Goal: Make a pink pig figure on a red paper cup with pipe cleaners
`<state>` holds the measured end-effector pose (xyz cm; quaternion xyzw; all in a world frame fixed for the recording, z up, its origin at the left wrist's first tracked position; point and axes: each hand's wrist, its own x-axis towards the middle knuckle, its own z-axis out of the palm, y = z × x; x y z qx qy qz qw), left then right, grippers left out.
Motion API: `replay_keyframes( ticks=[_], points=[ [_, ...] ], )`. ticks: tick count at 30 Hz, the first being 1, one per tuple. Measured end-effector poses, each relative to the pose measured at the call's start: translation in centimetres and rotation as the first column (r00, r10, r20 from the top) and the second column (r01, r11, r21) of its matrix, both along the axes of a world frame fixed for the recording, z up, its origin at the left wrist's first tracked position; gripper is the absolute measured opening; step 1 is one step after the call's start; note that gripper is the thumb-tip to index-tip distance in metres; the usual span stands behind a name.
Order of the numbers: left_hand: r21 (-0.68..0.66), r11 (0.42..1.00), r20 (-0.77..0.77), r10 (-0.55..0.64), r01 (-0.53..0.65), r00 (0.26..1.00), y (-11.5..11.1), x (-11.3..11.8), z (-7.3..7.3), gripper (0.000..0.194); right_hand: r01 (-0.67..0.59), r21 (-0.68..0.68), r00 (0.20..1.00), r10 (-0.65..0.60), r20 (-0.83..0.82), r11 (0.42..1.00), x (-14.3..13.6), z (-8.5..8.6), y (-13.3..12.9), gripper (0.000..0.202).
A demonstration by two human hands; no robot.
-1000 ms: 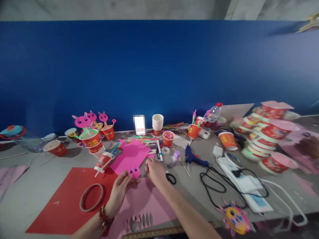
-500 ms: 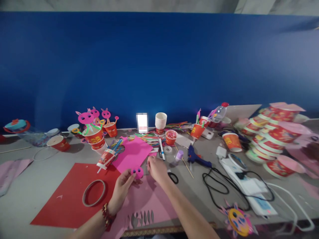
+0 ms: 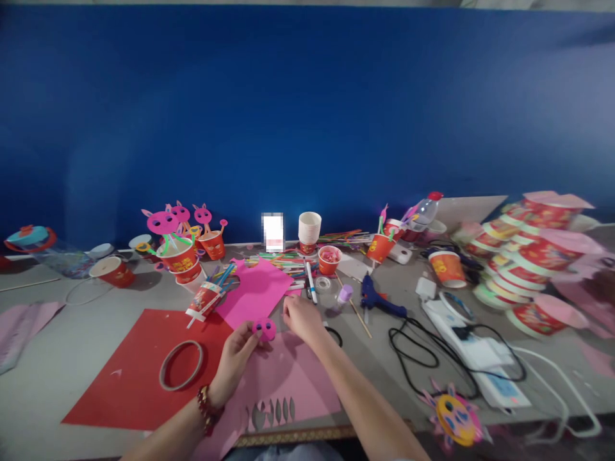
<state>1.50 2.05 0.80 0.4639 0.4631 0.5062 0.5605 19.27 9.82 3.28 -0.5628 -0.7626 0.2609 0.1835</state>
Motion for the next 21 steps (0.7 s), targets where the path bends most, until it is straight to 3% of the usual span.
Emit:
replay_keyframes(
  ticks=[5,11,16,21],
  points=[
    [-0.04,0.999,0.011,-0.005,0.006,1.0,0.1,0.1,-0.3,0.036,0.067,-0.061,0.953,-0.082,-0.292,0.996,0.8,-0.3,-0.3,0.007],
    [-0.054,0.996,0.038,-0.064,0.066,0.997,-0.3,0.9,0.6,0.038,0.054,-0.27,0.719,-0.225,-0.657,0.961,1.0,-0.4,-2.2,0.021],
    [-0.034,0.993,-0.012,-0.118,0.117,0.993,-1.0,1.4,1.7,0.035,0.006,-0.435,0.527,-0.372,-0.764,0.9,0.3,0.1,-3.9,0.027],
    [-0.02,0.99,-0.038,-0.139,0.138,0.99,-1.1,1.4,1.7,0.031,-0.022,-0.502,0.436,-0.444,-0.783,0.865,0.0,0.8,-4.4,0.026]
  ],
)
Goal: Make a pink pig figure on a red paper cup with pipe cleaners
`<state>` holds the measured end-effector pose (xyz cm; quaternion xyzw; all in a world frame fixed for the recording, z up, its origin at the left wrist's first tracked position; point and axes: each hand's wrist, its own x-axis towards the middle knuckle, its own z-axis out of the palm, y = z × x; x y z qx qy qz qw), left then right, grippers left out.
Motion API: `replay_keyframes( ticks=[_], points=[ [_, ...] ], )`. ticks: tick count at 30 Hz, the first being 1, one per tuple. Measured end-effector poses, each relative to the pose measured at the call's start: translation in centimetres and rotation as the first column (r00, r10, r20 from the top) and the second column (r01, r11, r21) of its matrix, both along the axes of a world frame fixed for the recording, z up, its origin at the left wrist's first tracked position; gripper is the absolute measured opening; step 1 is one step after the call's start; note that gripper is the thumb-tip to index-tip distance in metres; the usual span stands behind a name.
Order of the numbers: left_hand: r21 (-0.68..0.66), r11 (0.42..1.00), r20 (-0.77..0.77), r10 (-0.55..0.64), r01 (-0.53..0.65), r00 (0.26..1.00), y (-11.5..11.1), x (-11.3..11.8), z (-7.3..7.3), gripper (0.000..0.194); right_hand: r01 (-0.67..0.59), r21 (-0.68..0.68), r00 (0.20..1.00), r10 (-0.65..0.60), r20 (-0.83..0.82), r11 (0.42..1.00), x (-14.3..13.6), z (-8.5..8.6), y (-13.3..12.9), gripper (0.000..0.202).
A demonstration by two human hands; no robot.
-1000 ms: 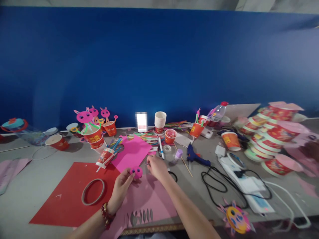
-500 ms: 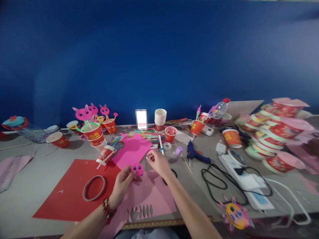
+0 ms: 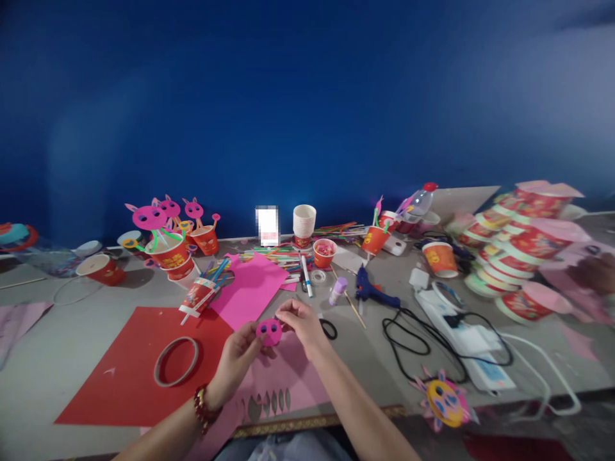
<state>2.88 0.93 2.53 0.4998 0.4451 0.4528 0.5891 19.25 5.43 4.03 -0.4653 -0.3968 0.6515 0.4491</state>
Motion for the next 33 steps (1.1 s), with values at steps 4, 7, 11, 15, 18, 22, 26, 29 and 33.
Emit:
replay_keyframes(
  ticks=[4,7,11,15,18,22,26,29,33],
  points=[
    [0.004,1.0,0.002,-0.007,0.007,1.0,0.0,-0.1,-0.3,0.032,0.007,-0.019,1.0,-0.008,-0.026,1.0,-0.1,0.3,0.0,0.026],
    [-0.004,1.0,0.003,-0.006,0.006,1.0,0.1,-0.1,-0.5,0.032,0.007,-0.025,0.999,-0.008,-0.037,1.0,-0.2,0.4,-0.1,0.026],
    [-0.015,1.0,0.007,0.001,0.0,1.0,0.3,-0.1,-0.7,0.032,0.005,-0.028,0.999,-0.006,-0.047,1.0,-0.4,0.4,-0.1,0.026],
    [-0.013,1.0,0.014,0.003,-0.003,1.0,0.3,-0.1,-0.8,0.033,0.002,-0.027,0.999,-0.003,-0.045,1.0,-0.4,0.2,-0.1,0.026],
    [-0.024,1.0,0.04,0.011,-0.01,0.999,0.3,-0.1,-1.0,0.034,-0.003,-0.02,0.999,0.002,-0.044,1.0,-0.4,0.2,-0.1,0.027],
    [-0.032,0.999,0.06,0.01,-0.008,0.998,0.4,-0.1,-0.9,0.035,-0.019,-0.005,0.999,0.019,-0.036,1.0,-0.3,0.4,-0.1,0.027],
    [-0.044,0.999,0.053,0.019,-0.017,0.998,0.4,-0.1,-0.7,0.035,-0.037,0.009,0.999,0.038,-0.016,0.999,-0.1,0.3,0.0,0.027],
    [-0.051,0.998,0.064,0.027,-0.024,0.998,0.4,-0.1,-0.7,0.036,-0.047,0.018,0.999,0.047,0.005,0.999,0.1,-0.2,0.1,0.028],
    [-0.051,0.998,0.086,0.027,-0.022,0.996,0.5,-0.1,-0.8,0.035,-0.073,0.04,0.997,0.071,0.043,0.997,0.1,-1.1,0.1,0.028]
  ],
)
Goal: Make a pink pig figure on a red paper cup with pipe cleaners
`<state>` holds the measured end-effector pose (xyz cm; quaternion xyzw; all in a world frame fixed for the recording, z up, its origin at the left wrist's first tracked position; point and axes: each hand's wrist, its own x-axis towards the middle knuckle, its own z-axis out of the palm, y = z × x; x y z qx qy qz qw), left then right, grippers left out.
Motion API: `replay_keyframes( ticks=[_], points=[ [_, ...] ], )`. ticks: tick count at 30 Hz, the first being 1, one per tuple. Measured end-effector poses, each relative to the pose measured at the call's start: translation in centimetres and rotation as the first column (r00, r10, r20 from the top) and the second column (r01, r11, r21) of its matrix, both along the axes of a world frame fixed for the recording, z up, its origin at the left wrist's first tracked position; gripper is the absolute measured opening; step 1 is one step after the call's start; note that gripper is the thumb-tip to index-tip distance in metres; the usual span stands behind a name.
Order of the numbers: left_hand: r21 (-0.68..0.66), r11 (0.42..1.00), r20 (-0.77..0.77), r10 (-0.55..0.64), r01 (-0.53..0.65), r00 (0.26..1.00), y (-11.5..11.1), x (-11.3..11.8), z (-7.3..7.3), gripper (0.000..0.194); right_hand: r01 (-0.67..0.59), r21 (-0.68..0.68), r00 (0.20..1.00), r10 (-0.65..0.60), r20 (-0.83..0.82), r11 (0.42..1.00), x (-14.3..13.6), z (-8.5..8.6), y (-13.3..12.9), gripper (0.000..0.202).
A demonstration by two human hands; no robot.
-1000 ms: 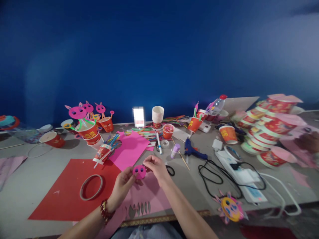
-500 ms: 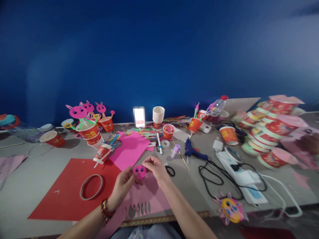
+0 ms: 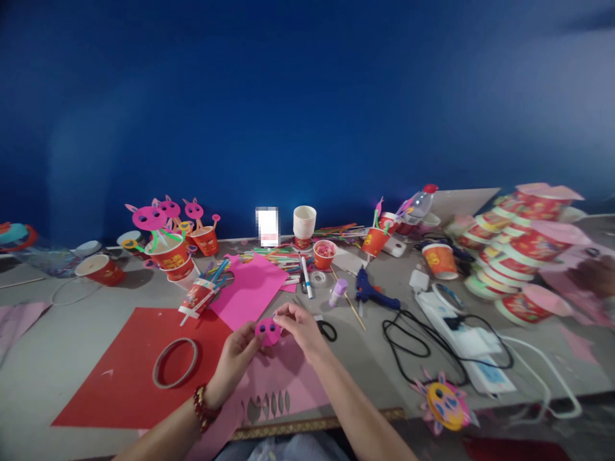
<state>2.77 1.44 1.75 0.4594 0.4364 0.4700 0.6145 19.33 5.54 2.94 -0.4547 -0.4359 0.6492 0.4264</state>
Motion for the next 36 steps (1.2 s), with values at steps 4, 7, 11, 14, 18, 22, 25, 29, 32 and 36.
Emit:
replay_keyframes(
  ticks=[4,7,11,14,18,22,25,29,32,36],
  points=[
    [-0.004,1.0,0.006,0.009,-0.009,1.0,0.1,0.0,0.0,0.034,0.0,0.062,0.999,-0.002,0.036,0.998,-0.2,-0.3,-0.1,0.026],
    [-0.005,1.0,-0.003,0.015,-0.015,1.0,0.1,0.0,0.1,0.033,0.006,0.12,0.997,-0.015,0.069,0.993,-0.3,-0.2,-0.2,0.025],
    [0.015,1.0,-0.018,0.007,-0.007,1.0,0.0,0.0,-0.1,0.031,-0.008,0.176,0.991,-0.016,0.131,0.984,-0.4,-0.2,-0.3,0.027],
    [0.021,1.0,-0.013,0.005,-0.005,1.0,0.0,-0.2,-0.1,0.03,-0.037,0.2,0.978,-0.006,0.208,0.979,-0.1,-0.2,-0.2,0.026],
    [0.02,0.999,-0.024,0.049,-0.049,0.998,0.6,-0.9,0.2,0.033,-0.097,0.289,0.889,-0.048,0.455,0.952,0.8,0.0,0.7,0.023],
    [0.033,0.99,-0.044,0.137,-0.136,0.99,1.1,-1.9,0.1,0.033,-0.216,0.354,0.716,-0.099,0.691,0.91,0.9,0.1,1.5,0.007],
    [0.044,0.988,-0.036,0.148,-0.147,0.988,1.1,-2.2,-0.2,0.031,-0.293,0.345,0.564,-0.13,0.815,0.891,0.1,-0.3,1.7,0.015],
    [0.048,0.988,-0.048,0.151,-0.148,0.987,1.0,-2.2,-0.5,0.032,-0.321,0.319,0.389,-0.183,0.903,0.892,-0.9,-0.9,1.9,0.017],
    [0.047,0.99,-0.058,0.133,-0.13,0.989,1.0,-2.0,-0.6,0.035,-0.354,0.287,0.316,-0.175,0.933,0.89,-0.9,-1.0,2.3,0.014],
    [0.06,0.992,-0.065,0.113,-0.109,0.991,0.9,-1.8,-0.7,0.035,-0.376,0.266,0.294,-0.158,0.943,0.888,-0.6,-1.0,2.7,0.01]
  ],
)
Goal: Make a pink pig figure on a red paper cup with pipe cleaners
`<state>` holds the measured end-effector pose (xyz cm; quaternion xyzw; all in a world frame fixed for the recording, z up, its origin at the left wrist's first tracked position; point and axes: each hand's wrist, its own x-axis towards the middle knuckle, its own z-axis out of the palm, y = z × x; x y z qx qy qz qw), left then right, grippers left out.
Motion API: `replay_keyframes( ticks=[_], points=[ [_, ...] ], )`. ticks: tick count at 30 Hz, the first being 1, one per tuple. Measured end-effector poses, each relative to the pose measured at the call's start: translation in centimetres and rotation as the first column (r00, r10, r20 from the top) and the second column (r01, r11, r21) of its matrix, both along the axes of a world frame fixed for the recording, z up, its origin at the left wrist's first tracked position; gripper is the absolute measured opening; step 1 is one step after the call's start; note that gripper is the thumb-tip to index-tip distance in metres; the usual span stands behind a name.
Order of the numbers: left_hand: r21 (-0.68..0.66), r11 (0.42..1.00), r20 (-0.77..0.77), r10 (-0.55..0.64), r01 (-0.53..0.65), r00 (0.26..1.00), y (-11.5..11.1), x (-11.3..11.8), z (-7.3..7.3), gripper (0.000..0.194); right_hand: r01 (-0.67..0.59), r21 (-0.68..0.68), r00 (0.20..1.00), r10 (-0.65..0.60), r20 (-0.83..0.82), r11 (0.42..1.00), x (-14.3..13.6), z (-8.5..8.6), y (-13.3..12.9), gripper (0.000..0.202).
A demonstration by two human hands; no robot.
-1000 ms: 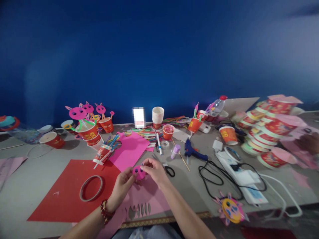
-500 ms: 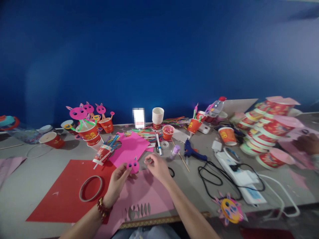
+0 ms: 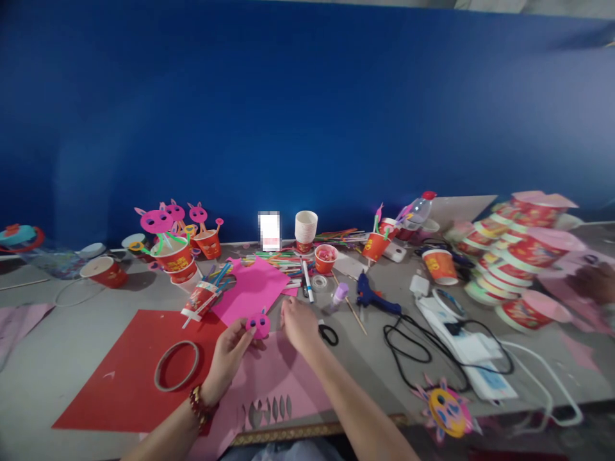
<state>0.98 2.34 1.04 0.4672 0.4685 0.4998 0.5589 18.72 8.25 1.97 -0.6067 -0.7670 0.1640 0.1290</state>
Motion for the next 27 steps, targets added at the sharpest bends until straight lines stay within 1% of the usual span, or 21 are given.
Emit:
replay_keyframes(
  ticks=[4,7,9,12,16,20,23,27],
  points=[
    [0.002,1.0,-0.016,-0.006,0.006,1.0,-0.1,0.1,0.2,0.036,-0.001,-0.01,0.998,0.0,-0.07,1.0,0.1,-0.1,0.0,0.015],
    [0.004,1.0,-0.021,-0.006,0.006,1.0,-0.1,0.1,0.3,0.036,-0.012,-0.023,0.982,0.007,-0.19,1.0,0.4,-0.1,0.1,0.018],
    [0.008,1.0,-0.02,-0.013,0.013,1.0,-0.1,0.2,0.4,0.036,-0.017,-0.035,0.955,0.006,-0.297,0.999,0.9,0.0,0.3,0.015],
    [0.009,0.999,-0.012,-0.043,0.043,0.999,-0.2,0.3,0.2,0.036,-0.018,-0.059,0.873,-0.013,-0.487,0.998,1.7,0.4,0.9,0.004],
    [0.013,0.994,-0.007,-0.105,0.105,0.994,-0.5,0.7,-0.2,0.033,-0.041,-0.134,0.707,-0.066,-0.704,0.99,2.3,1.1,1.6,0.013],
    [0.015,0.988,-0.025,-0.152,0.152,0.988,-0.8,1.1,-0.6,0.03,-0.137,-0.234,0.566,-0.118,-0.816,0.963,1.6,2.0,0.9,0.021],
    [0.02,0.985,-0.054,-0.172,0.173,0.984,-0.8,1.2,-0.8,0.029,-0.198,-0.277,0.506,-0.144,-0.85,0.94,0.8,2.6,-0.1,0.018],
    [0.011,0.983,-0.055,-0.184,0.185,0.981,-0.8,1.2,-1.0,0.031,-0.225,-0.308,0.474,-0.172,-0.863,0.924,0.2,2.8,-0.7,0.014]
  ],
)
